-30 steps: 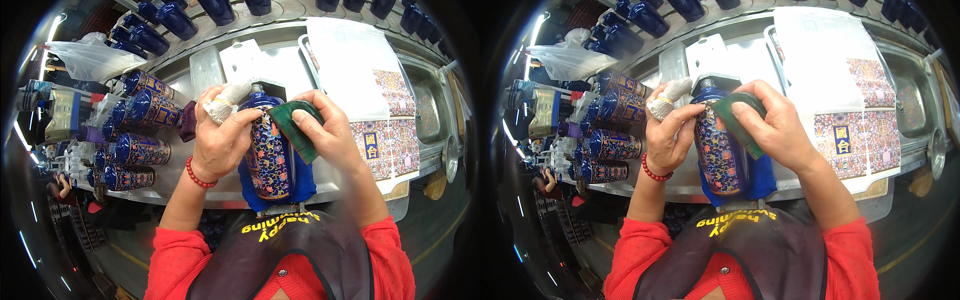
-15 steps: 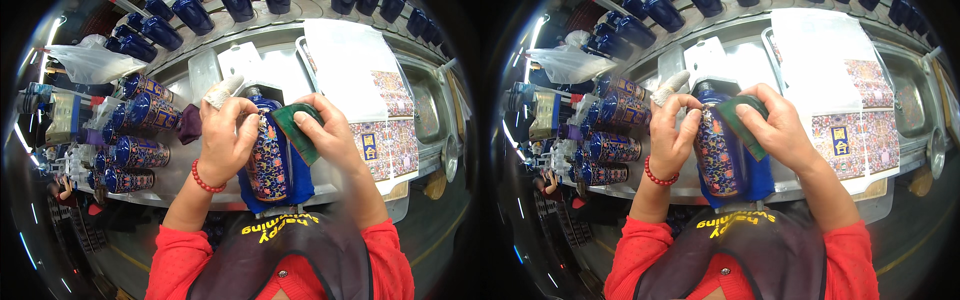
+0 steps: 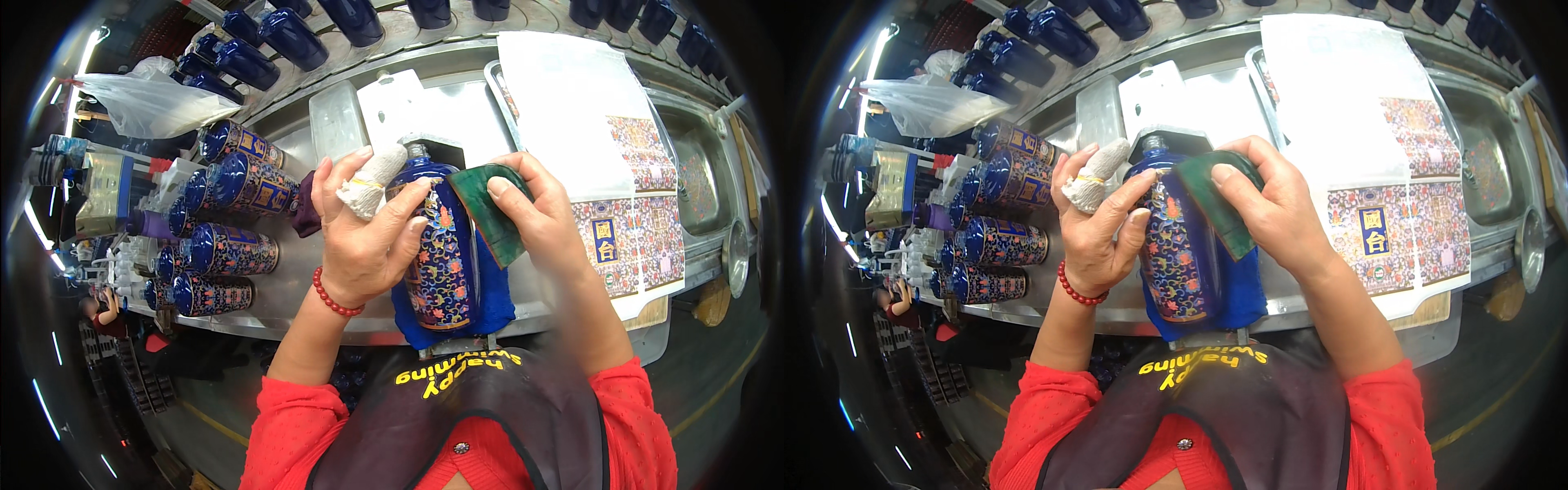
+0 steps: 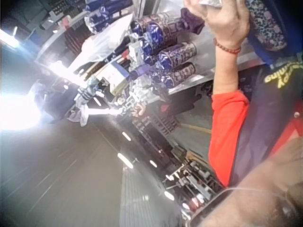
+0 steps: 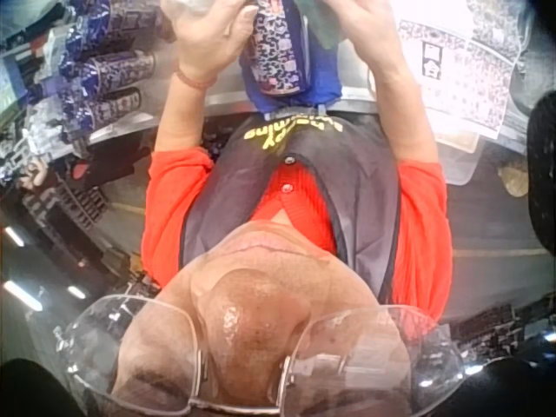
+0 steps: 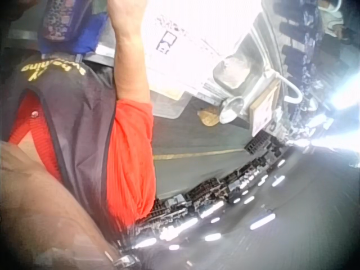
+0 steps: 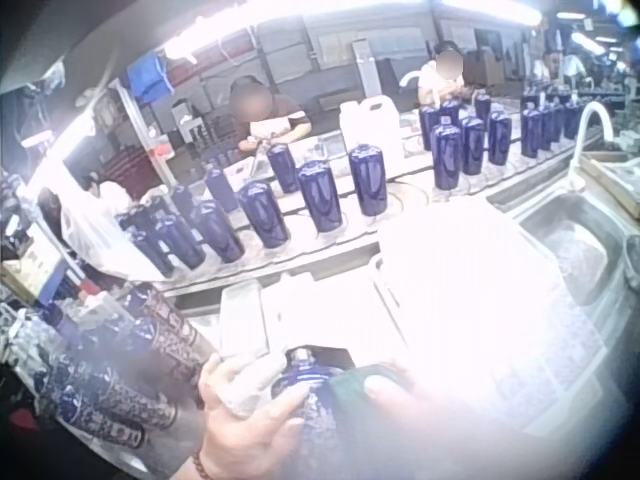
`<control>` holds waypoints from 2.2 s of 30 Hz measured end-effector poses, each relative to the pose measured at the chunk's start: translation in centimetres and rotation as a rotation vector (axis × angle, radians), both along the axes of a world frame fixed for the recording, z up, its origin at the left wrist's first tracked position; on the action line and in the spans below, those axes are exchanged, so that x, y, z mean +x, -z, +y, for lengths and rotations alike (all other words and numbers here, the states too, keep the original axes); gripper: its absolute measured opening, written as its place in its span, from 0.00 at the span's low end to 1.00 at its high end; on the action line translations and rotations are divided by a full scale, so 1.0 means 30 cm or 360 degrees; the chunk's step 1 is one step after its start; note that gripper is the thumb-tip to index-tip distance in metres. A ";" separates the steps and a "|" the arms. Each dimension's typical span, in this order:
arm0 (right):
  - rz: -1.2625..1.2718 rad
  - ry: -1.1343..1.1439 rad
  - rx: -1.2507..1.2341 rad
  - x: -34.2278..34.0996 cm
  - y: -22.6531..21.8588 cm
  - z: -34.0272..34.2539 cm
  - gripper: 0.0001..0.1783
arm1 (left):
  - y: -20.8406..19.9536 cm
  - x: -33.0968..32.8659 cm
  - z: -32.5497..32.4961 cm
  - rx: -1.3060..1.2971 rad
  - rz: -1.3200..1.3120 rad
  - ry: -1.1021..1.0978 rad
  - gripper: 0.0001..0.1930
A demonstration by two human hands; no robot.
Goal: The person applies decorative stickers to a blue bottle, smoothing them with a green card and rotating the bottle to cover multiple sides. The person also handles a sheet of stickers and a blue cloth during the process.
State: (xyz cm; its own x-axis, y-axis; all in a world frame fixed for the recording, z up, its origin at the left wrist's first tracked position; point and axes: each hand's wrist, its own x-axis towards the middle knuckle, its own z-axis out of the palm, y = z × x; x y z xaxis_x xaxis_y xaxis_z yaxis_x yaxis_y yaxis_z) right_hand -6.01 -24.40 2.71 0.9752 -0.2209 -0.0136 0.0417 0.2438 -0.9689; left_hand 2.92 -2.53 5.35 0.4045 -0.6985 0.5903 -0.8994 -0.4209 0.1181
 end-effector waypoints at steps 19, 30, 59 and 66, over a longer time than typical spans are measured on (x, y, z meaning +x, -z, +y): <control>-0.0912 0.0286 -0.1508 -0.035 0.005 0.023 0.26 | 0.018 -0.032 0.019 -0.0209 0.0372 0.0012 0.17; -0.0647 0.0196 -0.2115 -0.063 -0.030 0.070 0.26 | 0.048 -0.036 0.017 -0.0348 0.0451 -0.0018 0.18; -0.0315 -0.0004 -0.0631 -0.013 -0.065 0.038 0.17 | 0.020 -0.083 -0.022 -0.0282 0.0508 -0.0016 0.20; -0.0254 -0.0025 -0.0540 -0.014 -0.068 0.035 0.17 | 0.030 -0.083 -0.017 -0.0344 0.0657 0.0086 0.21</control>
